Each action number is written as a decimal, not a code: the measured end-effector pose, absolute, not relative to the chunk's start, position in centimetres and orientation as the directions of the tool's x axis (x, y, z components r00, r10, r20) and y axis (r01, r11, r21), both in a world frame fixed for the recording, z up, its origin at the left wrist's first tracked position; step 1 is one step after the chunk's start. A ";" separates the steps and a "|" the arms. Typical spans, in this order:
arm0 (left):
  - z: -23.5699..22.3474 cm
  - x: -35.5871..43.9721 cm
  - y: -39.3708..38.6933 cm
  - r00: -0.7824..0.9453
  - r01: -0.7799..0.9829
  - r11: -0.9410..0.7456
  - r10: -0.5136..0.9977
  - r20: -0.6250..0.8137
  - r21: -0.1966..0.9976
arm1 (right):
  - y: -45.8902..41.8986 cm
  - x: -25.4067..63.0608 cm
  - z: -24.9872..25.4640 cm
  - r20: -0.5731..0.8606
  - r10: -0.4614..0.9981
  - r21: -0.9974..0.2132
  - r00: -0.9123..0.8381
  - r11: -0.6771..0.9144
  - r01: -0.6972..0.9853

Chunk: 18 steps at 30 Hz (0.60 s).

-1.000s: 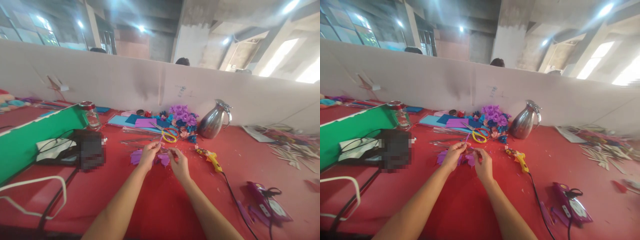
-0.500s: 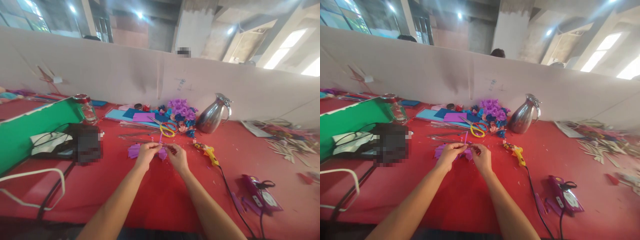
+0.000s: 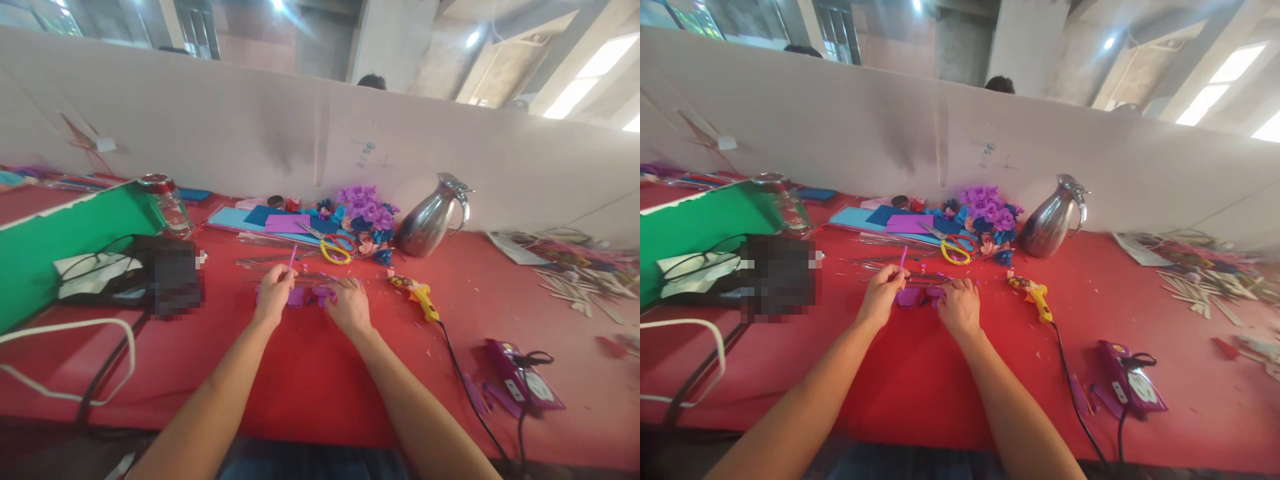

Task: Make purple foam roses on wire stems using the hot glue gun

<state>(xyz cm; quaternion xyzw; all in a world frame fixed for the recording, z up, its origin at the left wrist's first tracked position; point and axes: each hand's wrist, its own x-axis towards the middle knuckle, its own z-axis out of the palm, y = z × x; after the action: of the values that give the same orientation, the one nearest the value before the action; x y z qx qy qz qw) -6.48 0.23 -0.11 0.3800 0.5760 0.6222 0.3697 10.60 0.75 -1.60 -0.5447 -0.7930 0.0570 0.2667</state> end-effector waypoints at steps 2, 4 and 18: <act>0.3 -6.1 0.3 -0.400 0.023 -0.049 0.915 0.054 0.999 | 1.3 10.7 -1.8 0.373 0.894 -0.406 -0.250 0.399 0.822; 0.7 -5.7 0.6 -0.362 0.005 0.006 0.932 -0.004 1.000 | 1.9 11.0 -2.1 0.407 0.889 -0.487 -0.210 0.406 0.773; 1.3 -3.6 2.1 0.016 -0.282 0.299 0.952 -0.307 0.912 | 2.6 10.8 -2.5 0.072 0.991 -0.997 -0.112 0.070 -0.020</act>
<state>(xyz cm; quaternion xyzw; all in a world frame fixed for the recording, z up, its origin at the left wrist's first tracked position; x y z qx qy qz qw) -3.63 2.07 1.26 0.3332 0.5023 0.4896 0.6301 10.79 2.59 -2.45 -0.4488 -0.5407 0.5133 0.4927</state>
